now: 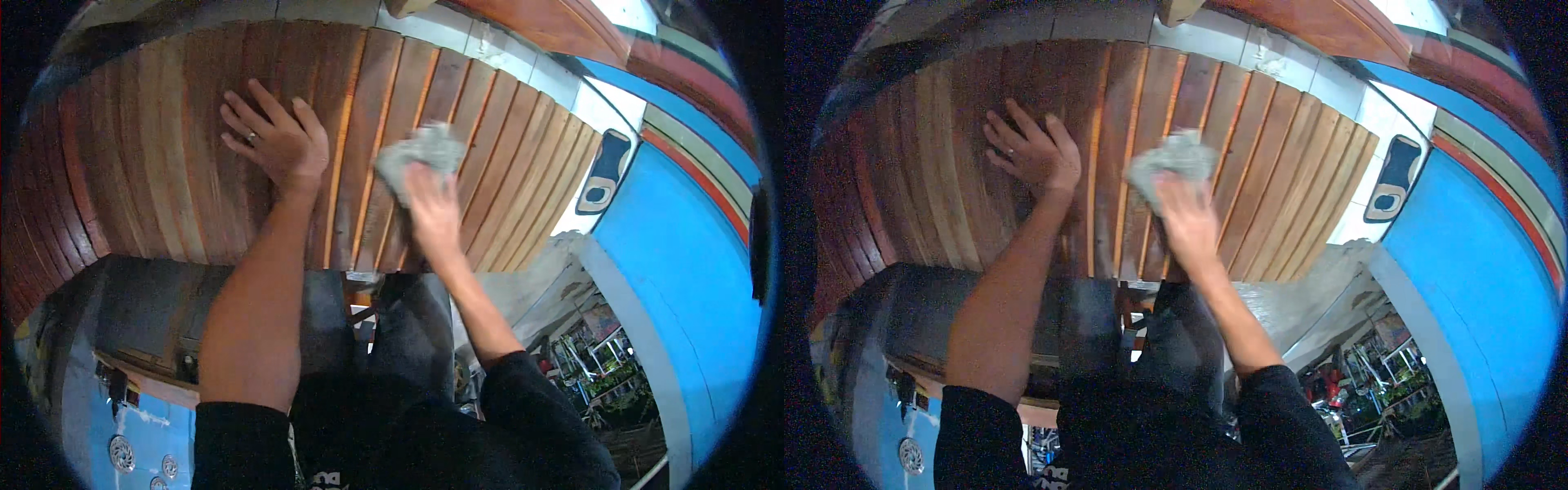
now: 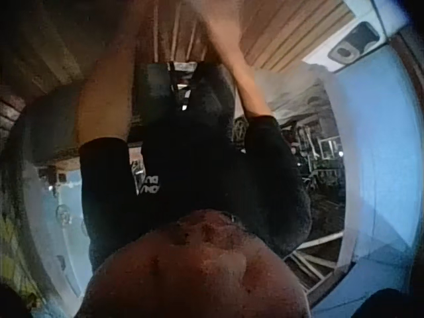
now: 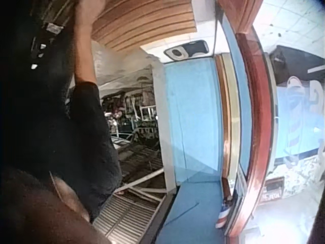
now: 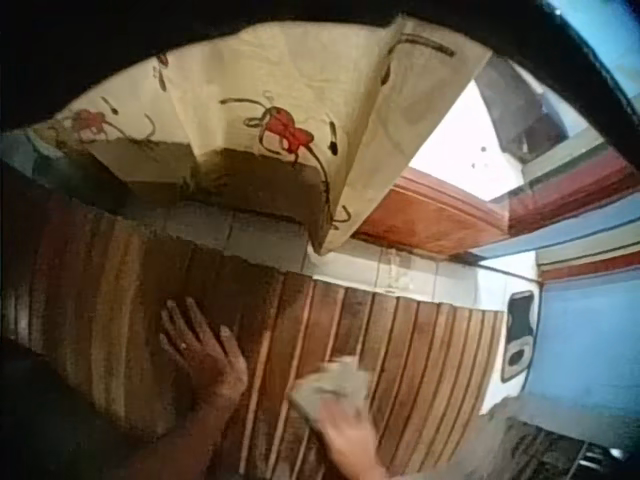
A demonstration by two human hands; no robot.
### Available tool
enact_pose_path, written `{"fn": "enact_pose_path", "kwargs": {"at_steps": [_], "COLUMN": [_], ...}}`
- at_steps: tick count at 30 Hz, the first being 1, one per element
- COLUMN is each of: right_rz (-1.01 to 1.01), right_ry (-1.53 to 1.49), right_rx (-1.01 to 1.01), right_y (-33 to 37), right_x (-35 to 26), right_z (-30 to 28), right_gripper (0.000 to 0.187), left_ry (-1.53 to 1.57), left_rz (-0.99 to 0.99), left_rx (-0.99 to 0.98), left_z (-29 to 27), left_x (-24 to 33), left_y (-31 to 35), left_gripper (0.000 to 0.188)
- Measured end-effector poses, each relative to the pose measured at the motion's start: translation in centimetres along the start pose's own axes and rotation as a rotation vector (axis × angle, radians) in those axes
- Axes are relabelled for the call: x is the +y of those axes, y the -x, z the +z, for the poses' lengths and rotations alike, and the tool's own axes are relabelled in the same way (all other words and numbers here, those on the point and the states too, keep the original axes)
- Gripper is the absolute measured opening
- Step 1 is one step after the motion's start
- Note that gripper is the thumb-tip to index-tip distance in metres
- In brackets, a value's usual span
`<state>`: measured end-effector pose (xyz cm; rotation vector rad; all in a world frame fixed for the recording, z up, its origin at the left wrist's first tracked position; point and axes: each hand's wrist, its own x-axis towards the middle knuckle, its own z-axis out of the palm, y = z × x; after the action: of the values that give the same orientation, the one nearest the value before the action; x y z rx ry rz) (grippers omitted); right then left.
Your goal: The person wipes a curved wooden slatted surface with a cloth, moving methodically along the slats. The person uses one hand to stabilize the surface while the other hand scrubs with the cloth.
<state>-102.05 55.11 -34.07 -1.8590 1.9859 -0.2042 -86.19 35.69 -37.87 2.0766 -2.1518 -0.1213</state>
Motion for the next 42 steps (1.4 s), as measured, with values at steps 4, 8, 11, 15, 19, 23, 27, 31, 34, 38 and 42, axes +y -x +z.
{"fn": "enact_pose_path", "kwargs": {"at_steps": [4,8,11,15,19,23,27,31,34,38,42], "right_rz": [0.352,0.239,-0.122,-0.257,0.125,0.233,-0.137,-0.183,0.111,0.357,0.015], "right_ry": [0.424,0.159,0.168,-0.153,0.113,0.158,-0.008,-0.189,0.025,0.131,0.100], "right_rx": [0.196,0.425,0.095,-0.110,0.161,0.365,0.083,-0.092,0.072,0.483,0.360], "right_y": [-0.4,-11.1,-10.7,1.6,0.8,-10.7,-10.8,0.4,2.2,-6.8,-12.1], "right_x": [11.0,9.0,2.8,2.7,8.1,6.4,-0.3,0.0,5.5,10.0,3.1], "right_z": [-3.0,-4.5,-1.4,-0.7,-2.1,-2.9,-0.5,0.6,-1.7,-2.7,-1.6], "right_gripper": [0.058,0.061,0.056,0.052,0.056,0.060,0.059,0.057,0.063,0.056,0.060], "left_ry": [0.006,0.052,-0.006,-0.035,-0.014,0.003,0.037,0.020,0.018,0.040,0.036], "left_rz": [0.004,-0.026,-0.001,-0.004,-0.013,0.028,0.022,0.015,0.030,0.034,0.036], "left_rx": [-0.011,-0.018,0.001,0.017,0.000,0.013,0.016,0.024,0.024,0.024,0.038], "left_z": [0.0,0.3,-0.1,0.1,-0.2,0.7,0.8,0.4,0.0,0.4,0.5], "left_x": [0.2,0.9,0.6,0.3,0.2,0.2,0.1,0.0,-0.3,0.3,-0.3], "left_y": [-0.2,0.0,0.1,0.1,0.0,0.3,0.4,0.0,-0.2,0.2,0.3], "left_gripper": [0.068,0.069,0.068,0.069,0.070,0.070,0.071,0.072,0.073,0.072,0.072]}}
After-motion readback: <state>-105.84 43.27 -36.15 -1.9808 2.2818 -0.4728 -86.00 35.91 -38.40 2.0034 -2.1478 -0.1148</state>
